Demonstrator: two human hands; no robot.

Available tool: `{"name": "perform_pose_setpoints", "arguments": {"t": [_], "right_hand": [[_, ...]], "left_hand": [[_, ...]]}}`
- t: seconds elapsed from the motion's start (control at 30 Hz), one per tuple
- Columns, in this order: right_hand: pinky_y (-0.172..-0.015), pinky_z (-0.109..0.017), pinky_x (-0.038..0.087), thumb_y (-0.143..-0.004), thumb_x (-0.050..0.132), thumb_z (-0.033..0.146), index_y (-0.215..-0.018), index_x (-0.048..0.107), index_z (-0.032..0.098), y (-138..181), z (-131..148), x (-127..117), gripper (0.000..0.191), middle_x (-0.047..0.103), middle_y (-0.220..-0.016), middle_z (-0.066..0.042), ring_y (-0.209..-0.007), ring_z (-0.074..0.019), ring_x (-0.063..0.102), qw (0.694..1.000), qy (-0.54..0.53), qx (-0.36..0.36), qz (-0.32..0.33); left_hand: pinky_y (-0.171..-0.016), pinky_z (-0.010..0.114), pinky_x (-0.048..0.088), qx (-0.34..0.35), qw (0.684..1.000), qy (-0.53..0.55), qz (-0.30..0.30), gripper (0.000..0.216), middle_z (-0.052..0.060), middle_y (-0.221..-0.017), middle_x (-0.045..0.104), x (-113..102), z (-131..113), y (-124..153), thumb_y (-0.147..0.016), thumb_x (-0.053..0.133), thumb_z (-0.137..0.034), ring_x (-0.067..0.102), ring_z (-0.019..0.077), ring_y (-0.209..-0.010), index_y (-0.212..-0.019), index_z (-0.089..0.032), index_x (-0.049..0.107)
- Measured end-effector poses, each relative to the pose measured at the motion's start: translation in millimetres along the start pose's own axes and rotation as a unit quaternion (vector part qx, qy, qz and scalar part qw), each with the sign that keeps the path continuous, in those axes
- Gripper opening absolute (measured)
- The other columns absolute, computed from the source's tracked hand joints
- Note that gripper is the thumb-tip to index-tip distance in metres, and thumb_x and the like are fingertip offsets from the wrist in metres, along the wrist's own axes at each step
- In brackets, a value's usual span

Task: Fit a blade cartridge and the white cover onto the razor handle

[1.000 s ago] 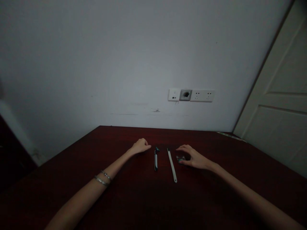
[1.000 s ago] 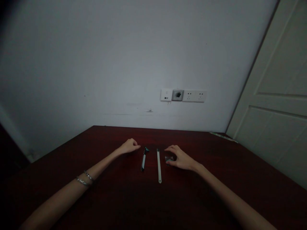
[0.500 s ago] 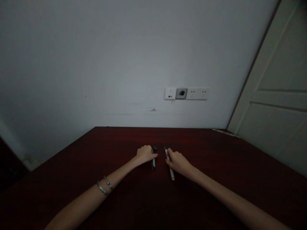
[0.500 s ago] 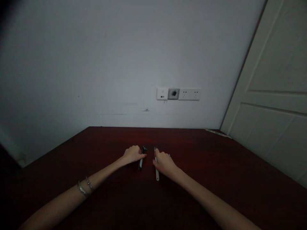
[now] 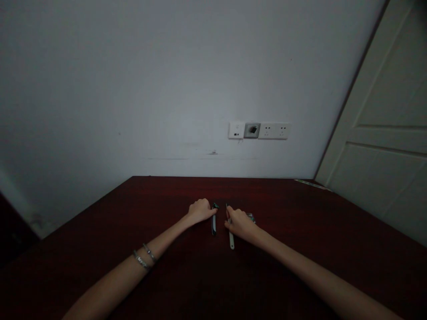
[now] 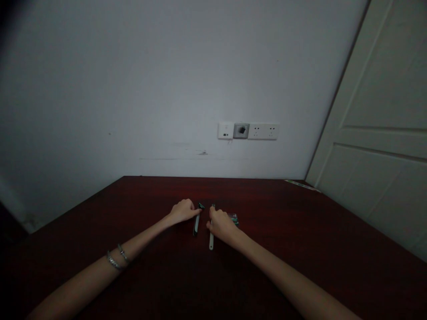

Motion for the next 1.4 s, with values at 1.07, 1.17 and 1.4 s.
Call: {"name": "perform_pose_setpoints", "arguments": {"t": [1.07, 1.17, 1.4], "right_hand": [[-0.087, -0.034, 0.043, -0.064, 0.068, 0.029, -0.124, 0.047, 0.020, 7.3, -75.0, -18.7, 0.064, 0.058, -0.108, -0.005, -0.096, -0.0183, 0.055, 0.959, -0.228, -0.151, 0.072], [-0.088, -0.035, 0.043, -0.064, 0.068, 0.028, -0.125, 0.047, 0.019, 3.4, -71.4, -18.2, 0.065, 0.058, -0.108, -0.006, -0.097, -0.0187, 0.055, 0.958, -0.226, -0.160, 0.079], [-0.086, -0.034, 0.045, -0.062, 0.070, 0.030, -0.125, 0.047, 0.018, 1.6, -68.3, -16.0, 0.068, 0.057, -0.112, -0.008, -0.096, -0.0190, 0.056, 0.956, -0.235, -0.152, 0.086]], "left_hand": [[-0.066, 0.026, 0.042, 0.005, 0.988, 0.093, -0.120, 0.036, 0.007, -0.073, 0.066, -49.6, -1.0, -19.3, -0.077, 0.046, -0.044, 0.062, 0.0207, -0.078, -0.064, -0.018, 0.066], [-0.064, 0.024, 0.041, -0.019, 0.987, 0.112, -0.116, 0.037, 0.005, -0.072, 0.067, -51.3, 27.8, -34.2, -0.079, 0.044, -0.042, 0.061, 0.0185, -0.076, -0.066, -0.018, 0.068], [-0.065, 0.025, 0.042, -0.076, 0.981, 0.123, -0.128, 0.034, 0.004, -0.076, 0.068, -38.2, 92.1, -62.2, -0.078, 0.045, -0.040, 0.062, 0.0186, -0.077, -0.065, -0.018, 0.067]]}}
Point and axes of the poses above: each hand's wrist, its own y-axis away from the middle knuckle, its own x-axis out of the palm, z = x × y, the point moved 8 cm from there along -y, towards the middle knuckle
